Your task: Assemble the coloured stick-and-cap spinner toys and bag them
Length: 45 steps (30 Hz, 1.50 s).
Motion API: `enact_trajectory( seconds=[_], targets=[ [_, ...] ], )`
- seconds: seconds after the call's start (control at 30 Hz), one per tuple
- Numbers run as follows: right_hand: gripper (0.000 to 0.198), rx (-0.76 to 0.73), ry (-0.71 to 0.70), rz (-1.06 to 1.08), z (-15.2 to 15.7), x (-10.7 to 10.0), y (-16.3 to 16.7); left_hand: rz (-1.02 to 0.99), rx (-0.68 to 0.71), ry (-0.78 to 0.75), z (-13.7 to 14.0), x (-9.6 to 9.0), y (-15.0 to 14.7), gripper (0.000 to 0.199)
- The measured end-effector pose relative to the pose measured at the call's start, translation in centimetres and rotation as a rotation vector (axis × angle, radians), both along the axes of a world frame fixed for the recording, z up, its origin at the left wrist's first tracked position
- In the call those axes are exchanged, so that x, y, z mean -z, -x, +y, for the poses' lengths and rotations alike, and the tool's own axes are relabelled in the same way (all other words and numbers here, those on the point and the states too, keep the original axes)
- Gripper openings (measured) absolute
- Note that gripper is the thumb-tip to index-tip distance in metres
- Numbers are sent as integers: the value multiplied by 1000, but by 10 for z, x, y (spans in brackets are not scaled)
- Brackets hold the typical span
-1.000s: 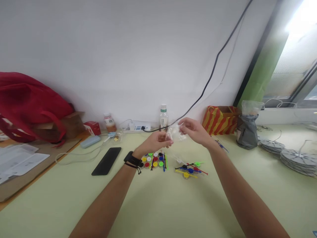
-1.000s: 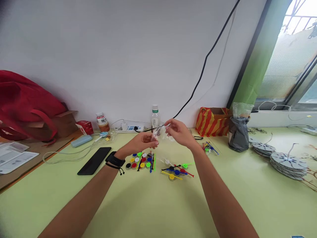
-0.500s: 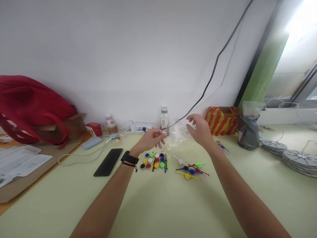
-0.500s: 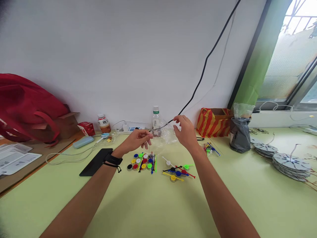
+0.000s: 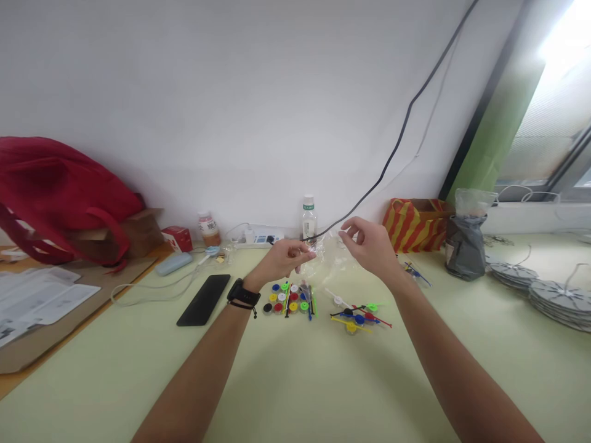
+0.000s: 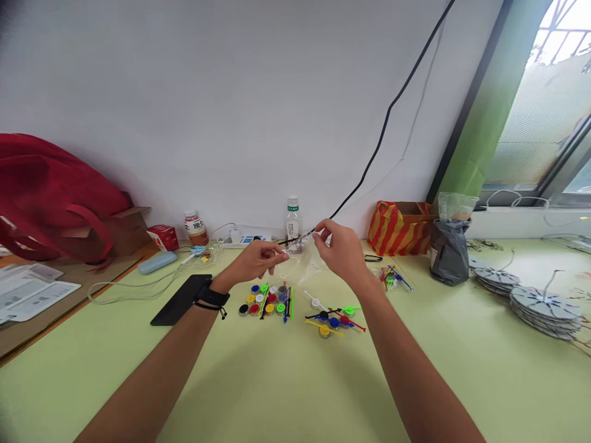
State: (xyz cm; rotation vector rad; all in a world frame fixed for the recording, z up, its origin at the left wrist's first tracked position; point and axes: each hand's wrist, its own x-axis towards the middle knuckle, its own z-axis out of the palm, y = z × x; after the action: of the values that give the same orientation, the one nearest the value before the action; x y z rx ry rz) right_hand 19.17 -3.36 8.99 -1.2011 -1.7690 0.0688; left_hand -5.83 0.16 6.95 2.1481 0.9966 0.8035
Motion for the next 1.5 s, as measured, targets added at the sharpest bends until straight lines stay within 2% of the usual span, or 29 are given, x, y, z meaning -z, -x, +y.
enact_trajectory(
  seconds=[0.1,0.17,0.37,0.53,0.73,0.8,0.9,1.13,1.27,1.37,1.5],
  targets=[
    [25,-230,141,24,-9,-6,10,9,-10,-25,0,-1,0,45],
    [25,-325,194,33,-9,-5,13,-12,13,-33,-1,-3,0,43],
    [30,-223,165,152,7,10,7,-22,116,-85,-6,-13,0,39],
    [41,-358,385,282,9,11,2,-35,187,-60,-9,-18,1,34],
    [37,-492,481,342,6,4,-8,-23,95,-46,-8,-19,6,35],
    [39,-566,529,300,3,0,-11,-39,68,-27,-7,-17,6,37],
    [45,-671,613,130,-4,-6,-14,-85,77,29,-5,-13,3,44],
    [66,-813,799,-256,-12,-10,-20,-91,224,64,-14,-11,-11,41],
    [76,-881,798,-237,-19,-12,-22,-94,246,49,-19,-12,-16,37],
    [74,-949,751,-177,-21,-13,-22,-87,252,55,-23,-16,-18,38],
    [72,-1014,778,-158,-18,-11,-24,-25,282,6,-29,-25,-18,42]
  ],
)
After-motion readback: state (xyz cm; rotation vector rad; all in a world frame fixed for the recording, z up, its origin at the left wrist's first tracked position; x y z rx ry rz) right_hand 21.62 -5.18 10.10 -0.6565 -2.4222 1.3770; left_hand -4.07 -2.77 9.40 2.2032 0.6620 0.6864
